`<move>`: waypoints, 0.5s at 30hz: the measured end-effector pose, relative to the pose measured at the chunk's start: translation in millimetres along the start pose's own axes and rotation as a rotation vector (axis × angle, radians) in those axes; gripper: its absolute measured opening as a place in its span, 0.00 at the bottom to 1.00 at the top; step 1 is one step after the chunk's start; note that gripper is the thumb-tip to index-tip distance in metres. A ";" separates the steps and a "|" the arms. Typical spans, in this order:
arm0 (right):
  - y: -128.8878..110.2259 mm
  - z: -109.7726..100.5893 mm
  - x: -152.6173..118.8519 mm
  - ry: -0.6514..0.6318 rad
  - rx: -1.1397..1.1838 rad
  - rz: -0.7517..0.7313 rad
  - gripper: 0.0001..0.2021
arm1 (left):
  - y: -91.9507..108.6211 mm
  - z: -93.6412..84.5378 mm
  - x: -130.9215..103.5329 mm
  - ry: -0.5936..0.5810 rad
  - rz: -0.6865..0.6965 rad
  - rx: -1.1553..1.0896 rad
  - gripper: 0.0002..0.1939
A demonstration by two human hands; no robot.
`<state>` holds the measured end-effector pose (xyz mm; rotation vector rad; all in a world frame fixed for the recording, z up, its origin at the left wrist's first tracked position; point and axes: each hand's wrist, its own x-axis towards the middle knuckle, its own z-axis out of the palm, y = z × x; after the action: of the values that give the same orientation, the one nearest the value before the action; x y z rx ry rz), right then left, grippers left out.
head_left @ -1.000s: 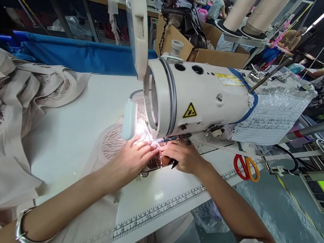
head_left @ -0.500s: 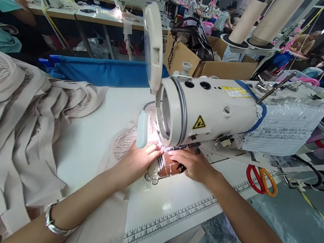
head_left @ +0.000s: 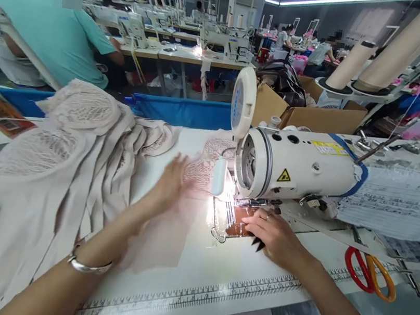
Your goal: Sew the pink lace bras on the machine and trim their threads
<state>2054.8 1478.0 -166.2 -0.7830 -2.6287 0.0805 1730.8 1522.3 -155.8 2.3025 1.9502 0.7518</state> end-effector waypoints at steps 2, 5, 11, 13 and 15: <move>-8.6 -4.0 -12.8 0.042 0.028 0.010 0.22 | -28.5 -36.6 -5.8 0.221 -0.170 0.113 0.33; -17.3 -2.6 -32.9 0.112 0.040 0.026 0.25 | -65.7 -86.1 -23.8 0.378 -0.508 0.399 0.31; -26.8 2.9 -44.1 0.162 0.011 -0.026 0.29 | -94.6 -123.0 -35.7 0.235 -0.515 0.461 0.18; -30.7 2.0 -43.1 0.173 0.018 -0.029 0.28 | -91.9 -131.4 -35.1 0.293 -0.516 0.456 0.18; -36.8 -0.1 -42.1 0.210 0.054 -0.009 0.27 | -86.0 -140.1 -43.5 0.338 -0.504 0.375 0.20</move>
<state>2068.2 1424.4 -175.0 -0.7200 -2.4216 0.0633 1594.4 1460.7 -75.0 1.7672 2.8777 0.8093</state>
